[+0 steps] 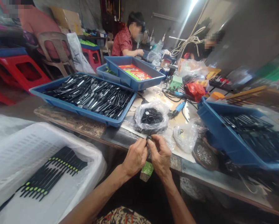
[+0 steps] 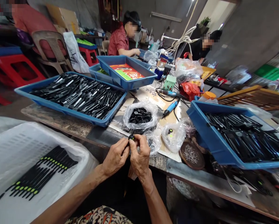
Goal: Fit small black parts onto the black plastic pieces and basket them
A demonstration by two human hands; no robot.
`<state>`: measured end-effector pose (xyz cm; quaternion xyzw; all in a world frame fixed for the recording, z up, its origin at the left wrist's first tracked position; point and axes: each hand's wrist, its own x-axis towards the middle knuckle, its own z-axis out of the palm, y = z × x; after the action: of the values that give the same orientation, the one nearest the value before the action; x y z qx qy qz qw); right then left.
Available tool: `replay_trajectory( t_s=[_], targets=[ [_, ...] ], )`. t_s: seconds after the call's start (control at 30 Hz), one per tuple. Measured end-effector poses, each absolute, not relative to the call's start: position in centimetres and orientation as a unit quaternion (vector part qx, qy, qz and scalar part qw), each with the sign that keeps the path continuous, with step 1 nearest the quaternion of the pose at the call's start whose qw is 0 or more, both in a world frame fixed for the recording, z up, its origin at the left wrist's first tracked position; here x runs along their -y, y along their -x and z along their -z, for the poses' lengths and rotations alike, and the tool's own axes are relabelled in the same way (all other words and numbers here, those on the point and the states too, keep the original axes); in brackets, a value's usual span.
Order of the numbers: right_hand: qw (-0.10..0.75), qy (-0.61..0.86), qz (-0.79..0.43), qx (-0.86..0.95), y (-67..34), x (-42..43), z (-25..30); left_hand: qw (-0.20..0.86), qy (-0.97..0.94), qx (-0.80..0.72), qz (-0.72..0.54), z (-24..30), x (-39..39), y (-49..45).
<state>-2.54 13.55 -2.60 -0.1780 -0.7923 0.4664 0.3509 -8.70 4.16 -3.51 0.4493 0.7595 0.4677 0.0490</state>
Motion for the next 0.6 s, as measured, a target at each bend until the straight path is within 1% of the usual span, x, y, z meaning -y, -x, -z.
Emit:
replay_trajectory(
  t_s=[0.37, 0.43, 0.6],
  targets=[
    [0.315, 0.205, -0.532, 0.759, 2.8, -13.2, 2.0, 0.023, -0.446, -0.770, -0.455, 3.7, -3.8, 8.7],
    [0.306, 0.209, -0.543, 0.754, 3.1, -12.9, 1.9, 0.038, -0.426, -0.767, -0.478, 3.7, -3.5, 8.7],
    [0.257, 0.209, -0.593, 0.734, 4.3, -12.0, 1.2, 0.110, -0.326, -0.731, -0.589, 3.1, -2.2, 9.3]
  ],
)
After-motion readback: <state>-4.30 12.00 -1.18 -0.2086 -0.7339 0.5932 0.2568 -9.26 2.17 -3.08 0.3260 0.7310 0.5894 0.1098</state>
